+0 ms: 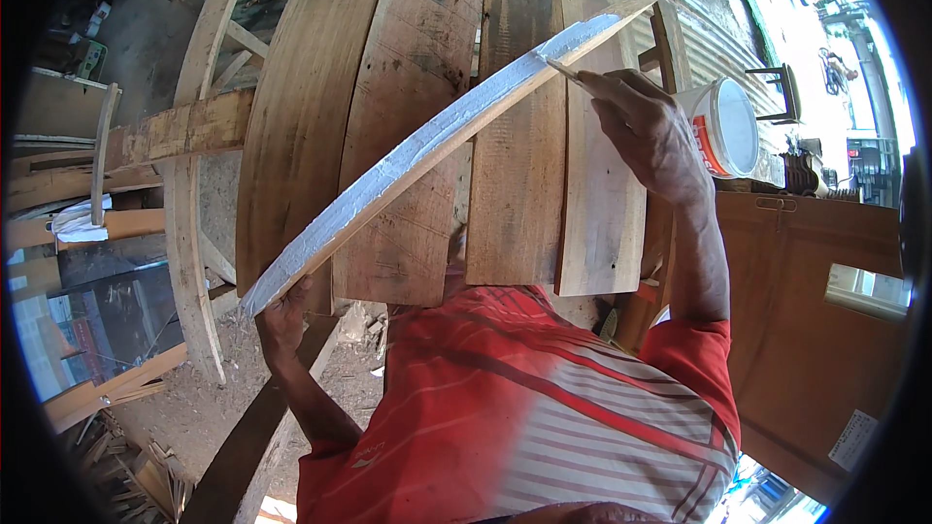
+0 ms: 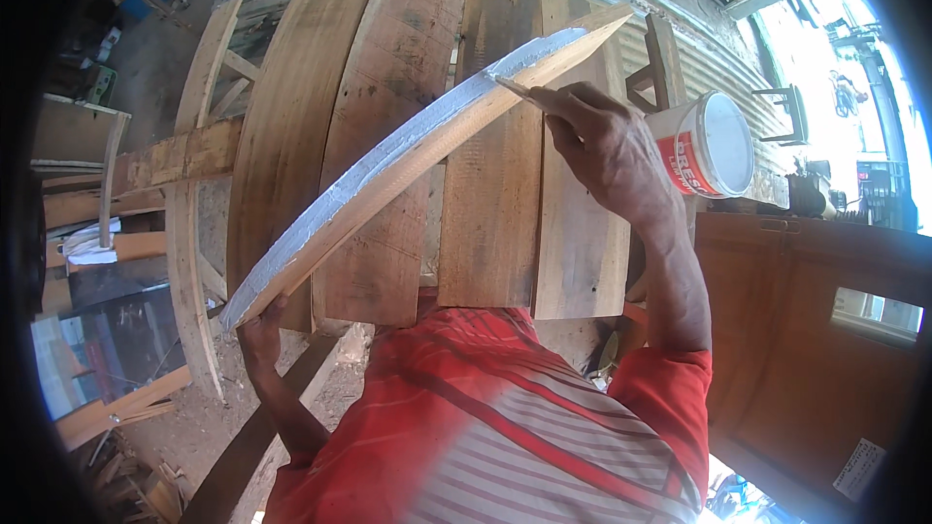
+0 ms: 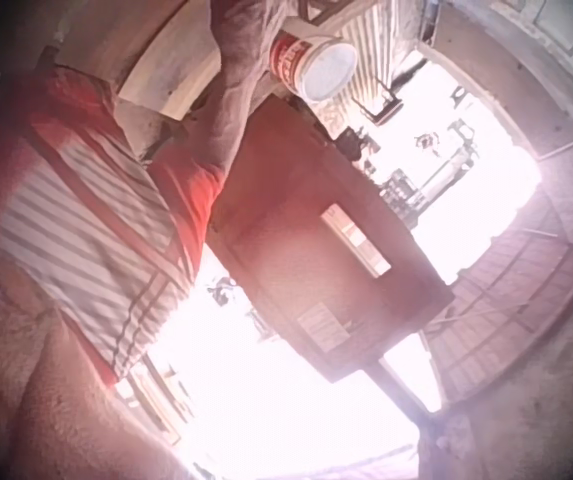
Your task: The person picks up wooden boards and spreads glue along their edges using a small stick dipped into a tub of glue.
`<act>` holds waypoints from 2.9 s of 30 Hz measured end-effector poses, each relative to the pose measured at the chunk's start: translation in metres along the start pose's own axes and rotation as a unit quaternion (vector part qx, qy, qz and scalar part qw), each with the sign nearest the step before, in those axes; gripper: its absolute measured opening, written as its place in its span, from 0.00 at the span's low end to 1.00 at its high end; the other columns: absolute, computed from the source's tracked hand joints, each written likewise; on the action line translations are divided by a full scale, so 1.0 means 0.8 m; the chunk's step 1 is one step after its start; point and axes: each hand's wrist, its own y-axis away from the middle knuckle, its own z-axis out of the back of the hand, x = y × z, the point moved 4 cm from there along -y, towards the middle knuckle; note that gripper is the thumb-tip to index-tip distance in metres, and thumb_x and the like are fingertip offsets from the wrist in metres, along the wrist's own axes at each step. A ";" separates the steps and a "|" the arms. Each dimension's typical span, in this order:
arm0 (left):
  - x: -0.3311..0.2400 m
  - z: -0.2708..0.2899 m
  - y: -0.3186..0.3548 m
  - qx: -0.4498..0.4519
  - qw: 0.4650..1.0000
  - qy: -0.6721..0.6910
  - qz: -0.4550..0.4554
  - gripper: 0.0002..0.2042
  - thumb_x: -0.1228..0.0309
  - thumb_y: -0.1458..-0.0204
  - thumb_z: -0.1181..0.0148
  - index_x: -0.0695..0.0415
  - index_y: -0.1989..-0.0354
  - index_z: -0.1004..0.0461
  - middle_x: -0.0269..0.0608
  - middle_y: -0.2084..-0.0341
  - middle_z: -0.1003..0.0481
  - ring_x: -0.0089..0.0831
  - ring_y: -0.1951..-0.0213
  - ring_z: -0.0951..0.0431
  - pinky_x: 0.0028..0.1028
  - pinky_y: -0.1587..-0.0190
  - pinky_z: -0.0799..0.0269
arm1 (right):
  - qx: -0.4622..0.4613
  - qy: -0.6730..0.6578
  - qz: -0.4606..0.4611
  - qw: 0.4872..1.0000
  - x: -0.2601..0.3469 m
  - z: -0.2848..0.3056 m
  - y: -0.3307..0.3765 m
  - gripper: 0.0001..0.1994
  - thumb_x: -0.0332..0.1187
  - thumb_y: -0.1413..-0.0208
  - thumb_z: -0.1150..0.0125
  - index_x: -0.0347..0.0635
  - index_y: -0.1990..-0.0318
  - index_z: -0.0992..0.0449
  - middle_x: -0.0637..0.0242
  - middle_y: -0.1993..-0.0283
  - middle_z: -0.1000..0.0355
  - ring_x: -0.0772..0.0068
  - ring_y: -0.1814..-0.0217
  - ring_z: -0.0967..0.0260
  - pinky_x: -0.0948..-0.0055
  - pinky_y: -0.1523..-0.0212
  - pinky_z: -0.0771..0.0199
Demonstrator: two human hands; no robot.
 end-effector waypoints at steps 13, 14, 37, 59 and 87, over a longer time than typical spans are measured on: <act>0.005 -0.001 -0.002 0.022 0.999 0.014 0.025 0.17 0.68 0.41 0.30 0.63 0.48 0.23 0.40 0.58 0.19 0.30 0.55 0.21 0.32 0.49 0.26 | 0.020 0.003 0.003 1.000 0.051 -0.028 0.022 0.18 0.25 0.39 0.38 0.47 0.41 0.22 0.61 0.58 0.25 0.55 0.61 0.22 0.56 0.61 0.19; 0.007 -0.002 -0.001 0.023 0.999 0.013 0.026 0.17 0.68 0.41 0.30 0.63 0.48 0.23 0.40 0.58 0.19 0.30 0.55 0.21 0.32 0.49 0.26 | 0.021 0.002 0.003 1.000 0.060 -0.027 0.022 0.18 0.25 0.39 0.38 0.47 0.41 0.22 0.61 0.58 0.25 0.55 0.61 0.22 0.56 0.61 0.19; 0.001 -0.003 0.007 -0.007 0.998 0.039 0.044 0.22 0.64 0.41 0.29 0.65 0.44 0.24 0.41 0.54 0.20 0.29 0.52 0.21 0.31 0.47 0.26 | 0.020 -0.031 0.086 0.996 0.136 -0.063 0.018 0.25 0.23 0.43 0.39 0.42 0.36 0.27 0.63 0.61 0.29 0.63 0.60 0.25 0.67 0.63 0.18; 0.023 -0.001 -0.015 -0.029 0.997 0.042 -0.054 0.27 0.64 0.41 0.29 0.71 0.41 0.30 0.50 0.47 0.24 0.38 0.45 0.24 0.37 0.40 0.28 | 0.080 0.241 -0.353 0.901 -0.298 0.192 0.160 0.10 0.28 0.41 0.42 0.36 0.56 0.17 0.45 0.59 0.20 0.47 0.56 0.20 0.53 0.55 0.24; -0.034 0.000 0.000 -0.042 0.998 -0.036 0.008 0.31 0.59 0.42 0.29 0.68 0.36 0.30 0.49 0.42 0.26 0.39 0.40 0.27 0.36 0.34 0.36 | 0.190 -0.038 -0.327 0.925 -0.426 0.201 0.161 0.17 0.39 0.41 0.42 0.31 0.57 0.19 0.65 0.68 0.23 0.74 0.72 0.26 0.73 0.71 0.27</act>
